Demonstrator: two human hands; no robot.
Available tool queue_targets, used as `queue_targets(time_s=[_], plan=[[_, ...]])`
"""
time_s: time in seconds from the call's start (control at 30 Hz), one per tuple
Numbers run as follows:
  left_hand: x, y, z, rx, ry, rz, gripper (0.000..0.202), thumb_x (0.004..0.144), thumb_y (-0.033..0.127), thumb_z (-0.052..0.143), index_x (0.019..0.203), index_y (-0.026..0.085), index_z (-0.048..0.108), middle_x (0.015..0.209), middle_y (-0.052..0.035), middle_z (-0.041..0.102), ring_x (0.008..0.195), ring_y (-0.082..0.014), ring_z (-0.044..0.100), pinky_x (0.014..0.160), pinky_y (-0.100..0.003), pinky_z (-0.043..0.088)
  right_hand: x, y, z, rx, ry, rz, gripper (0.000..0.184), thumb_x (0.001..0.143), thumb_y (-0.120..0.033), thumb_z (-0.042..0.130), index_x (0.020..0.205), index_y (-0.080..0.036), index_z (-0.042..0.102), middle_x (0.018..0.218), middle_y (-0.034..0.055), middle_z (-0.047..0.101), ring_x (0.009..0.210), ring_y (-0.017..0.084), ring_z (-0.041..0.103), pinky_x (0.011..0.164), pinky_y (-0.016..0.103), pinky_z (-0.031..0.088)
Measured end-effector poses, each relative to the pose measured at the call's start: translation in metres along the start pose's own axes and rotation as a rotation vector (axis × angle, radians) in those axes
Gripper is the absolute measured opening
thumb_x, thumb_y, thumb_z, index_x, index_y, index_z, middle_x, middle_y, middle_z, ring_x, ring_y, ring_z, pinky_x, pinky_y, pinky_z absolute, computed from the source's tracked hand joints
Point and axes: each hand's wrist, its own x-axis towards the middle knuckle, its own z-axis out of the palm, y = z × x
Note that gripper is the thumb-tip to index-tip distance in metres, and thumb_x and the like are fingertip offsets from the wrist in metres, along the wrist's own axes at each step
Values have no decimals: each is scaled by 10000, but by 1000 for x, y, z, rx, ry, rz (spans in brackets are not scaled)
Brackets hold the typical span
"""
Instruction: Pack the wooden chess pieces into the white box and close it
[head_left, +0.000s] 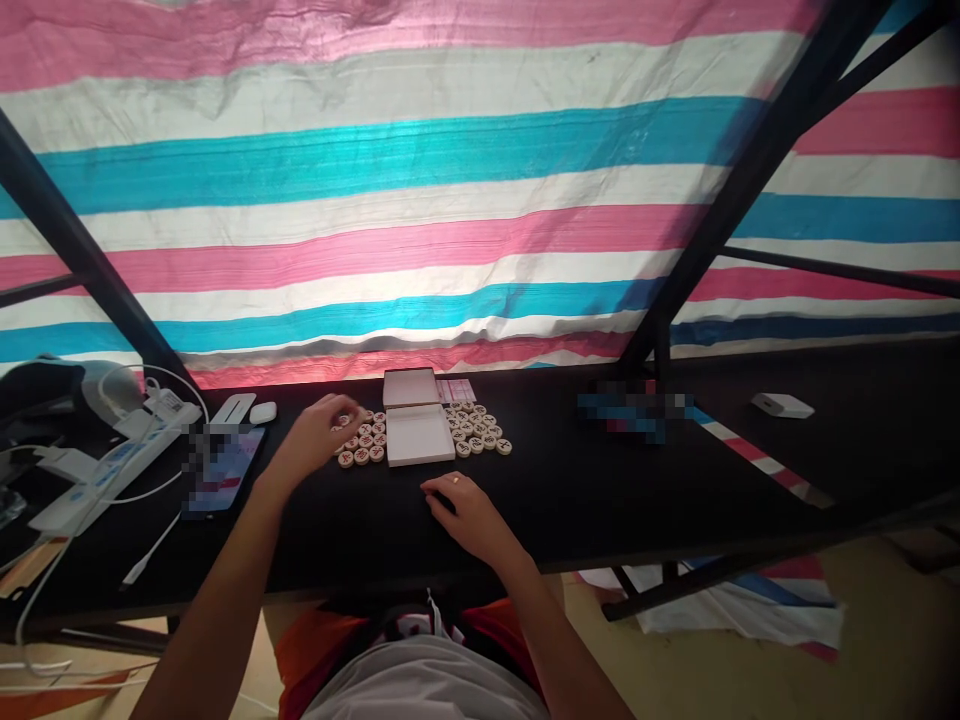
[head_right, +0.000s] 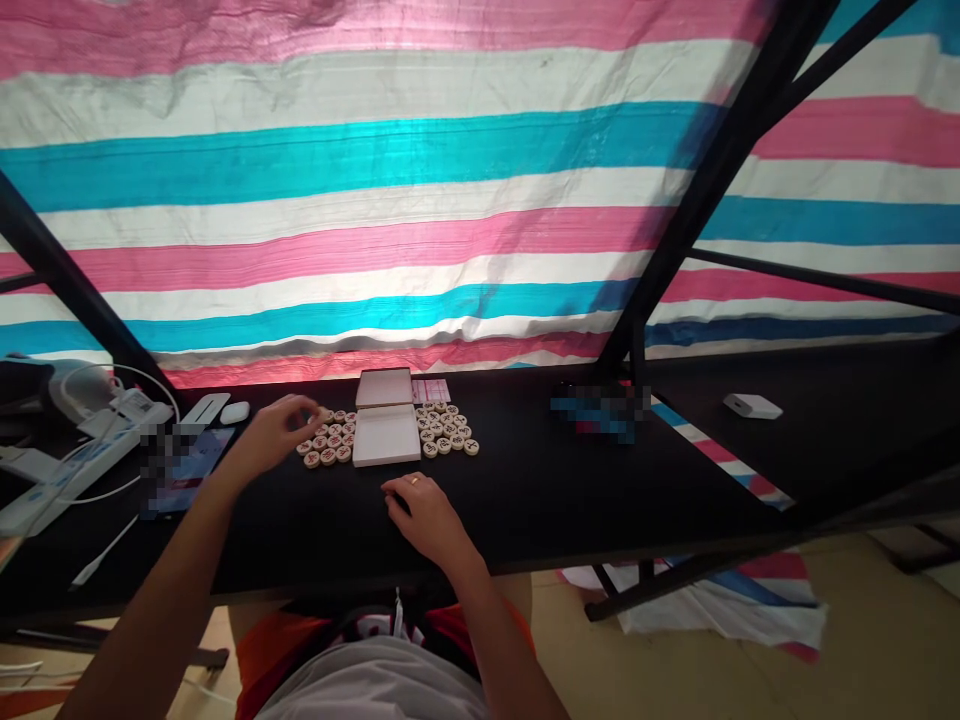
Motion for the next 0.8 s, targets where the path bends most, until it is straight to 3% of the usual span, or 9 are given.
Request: queue_targets(time_s=[0.1,0.27,0.47,0.63,0.8], plan=[[-38,-40,-12,34,24,-164,337,803,515,489,859,203,605,835,-23,609,686,-160,538,656,-272,427,0,0,0,2,-4,11,220,865,-196,484,1020,-210,639,936,53,653,916,184,581,828,321,460],[-48,-80,13,-44,-115,-215,357,799,526,464,891,206,595,857,-29,607,717,-177,540,692,-292,437,1,-2,-1,0,-7,10,219,864,-195,486,1014,-216,644,929,54,653,910,183,583,816,318,467],[-53,-82,19,-51,-131,-173,285,789,455,471,846,212,608,933,-54,603,846,-218,558,795,-329,440,1,-1,-1,-3,-1,7,216,867,-198,484,1014,-216,642,930,52,659,919,184,583,829,323,465],[-57,-78,20,-19,-64,-199,354,813,440,448,1056,211,567,1035,-60,575,844,-201,566,768,-320,454,1,-1,-1,-9,-1,-7,215,867,-201,487,1011,-218,645,926,53,661,903,180,587,821,320,467],[-57,-75,25,20,-117,-122,291,822,384,429,968,217,618,1001,-57,602,962,-229,546,874,-350,422,0,-1,0,-6,4,-5,212,867,-199,485,1010,-212,641,929,54,658,911,182,583,830,324,464]])
